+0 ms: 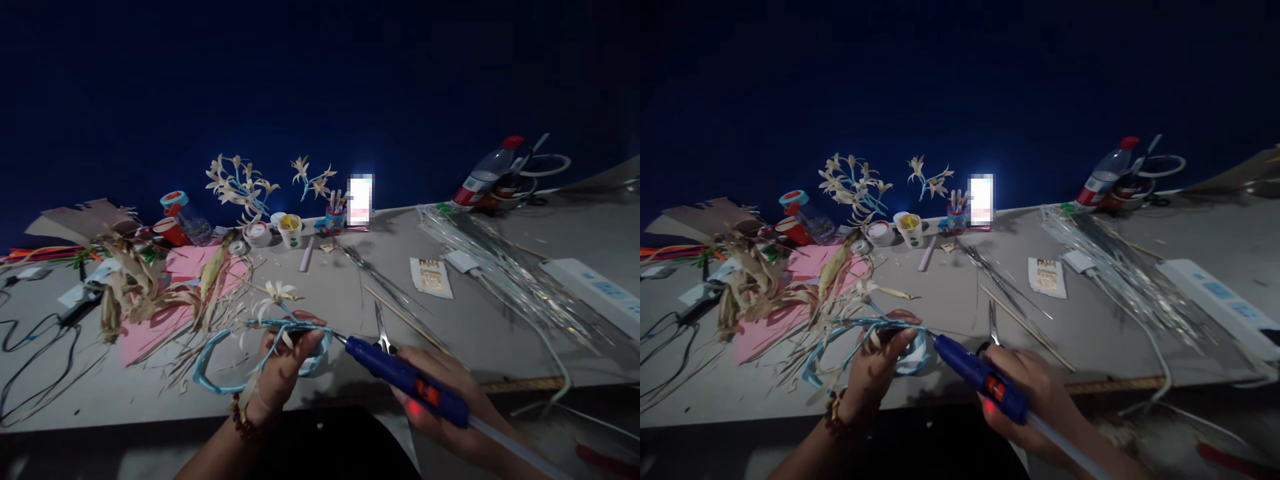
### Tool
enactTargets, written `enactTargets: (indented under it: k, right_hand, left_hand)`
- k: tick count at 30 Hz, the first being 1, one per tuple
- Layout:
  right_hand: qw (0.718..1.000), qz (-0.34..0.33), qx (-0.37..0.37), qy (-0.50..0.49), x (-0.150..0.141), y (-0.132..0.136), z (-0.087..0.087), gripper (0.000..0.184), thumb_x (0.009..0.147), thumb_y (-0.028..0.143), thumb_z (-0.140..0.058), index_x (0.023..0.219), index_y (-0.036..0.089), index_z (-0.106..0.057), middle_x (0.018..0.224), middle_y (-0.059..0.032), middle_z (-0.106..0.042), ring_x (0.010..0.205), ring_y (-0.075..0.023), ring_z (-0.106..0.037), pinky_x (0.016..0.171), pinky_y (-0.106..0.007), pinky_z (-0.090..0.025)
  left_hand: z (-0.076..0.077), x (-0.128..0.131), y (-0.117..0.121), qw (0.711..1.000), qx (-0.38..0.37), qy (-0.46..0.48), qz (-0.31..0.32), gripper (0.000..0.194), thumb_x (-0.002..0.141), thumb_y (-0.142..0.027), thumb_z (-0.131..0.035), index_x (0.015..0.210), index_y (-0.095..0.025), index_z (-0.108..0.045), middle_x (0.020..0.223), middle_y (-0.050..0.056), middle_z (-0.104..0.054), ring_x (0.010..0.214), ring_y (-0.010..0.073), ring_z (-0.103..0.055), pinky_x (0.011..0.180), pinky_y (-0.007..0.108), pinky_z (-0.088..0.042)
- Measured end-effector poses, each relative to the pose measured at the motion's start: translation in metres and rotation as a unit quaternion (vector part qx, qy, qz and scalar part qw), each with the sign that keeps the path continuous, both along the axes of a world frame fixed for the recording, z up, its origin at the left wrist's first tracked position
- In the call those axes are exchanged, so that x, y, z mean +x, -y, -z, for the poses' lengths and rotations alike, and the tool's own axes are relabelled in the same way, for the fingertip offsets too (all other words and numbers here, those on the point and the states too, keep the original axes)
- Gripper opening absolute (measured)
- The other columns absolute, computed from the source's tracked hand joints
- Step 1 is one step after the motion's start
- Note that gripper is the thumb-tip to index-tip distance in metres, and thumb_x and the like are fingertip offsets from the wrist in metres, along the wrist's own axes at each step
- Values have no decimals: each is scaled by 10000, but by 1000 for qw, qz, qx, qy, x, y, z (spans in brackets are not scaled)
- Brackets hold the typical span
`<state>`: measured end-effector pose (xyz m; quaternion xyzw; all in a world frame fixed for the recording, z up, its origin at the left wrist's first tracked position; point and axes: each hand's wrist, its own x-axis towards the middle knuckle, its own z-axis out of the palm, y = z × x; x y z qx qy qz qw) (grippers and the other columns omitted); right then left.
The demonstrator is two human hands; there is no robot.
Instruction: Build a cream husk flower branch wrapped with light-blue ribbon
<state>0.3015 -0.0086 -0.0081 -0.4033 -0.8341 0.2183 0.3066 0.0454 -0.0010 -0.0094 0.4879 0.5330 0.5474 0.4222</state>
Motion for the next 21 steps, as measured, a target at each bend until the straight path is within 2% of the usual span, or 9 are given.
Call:
enactTargets:
  k: [7, 12, 21]
  right_hand:
    - [1000, 11, 10, 13, 1, 1, 3, 347, 949, 543, -459, 931, 231, -610, 717, -37, -666, 634, -208, -640, 623, -322, -486]
    - [1000, 6, 21, 11, 0, 1, 5, 255, 935, 457, -490, 995, 228, -586, 747, -35, -668, 653, -205, -638, 632, -328, -497]
    - [1000, 9, 15, 6, 2, 2, 4, 208, 903, 423, -533, 961, 235, -600, 750, -35, -670, 663, -211, -649, 622, -320, -484]
  left_hand:
    - [0, 0, 1, 1000, -4, -29, 3, 114, 815, -296, -705, 801, -224, -793, 841, 35, -748, 698, 189, -662, 650, 315, -562]
    - [0, 1, 0, 1000, 2, -15, 3, 121, 808, -324, -726, 802, -215, -780, 847, 40, -751, 710, 189, -666, 658, 310, -562]
    - [3, 0, 1, 1000, 2, -13, 19, 138, 841, -335, -708, 849, -211, -769, 878, 35, -750, 763, 190, -671, 720, 309, -558]
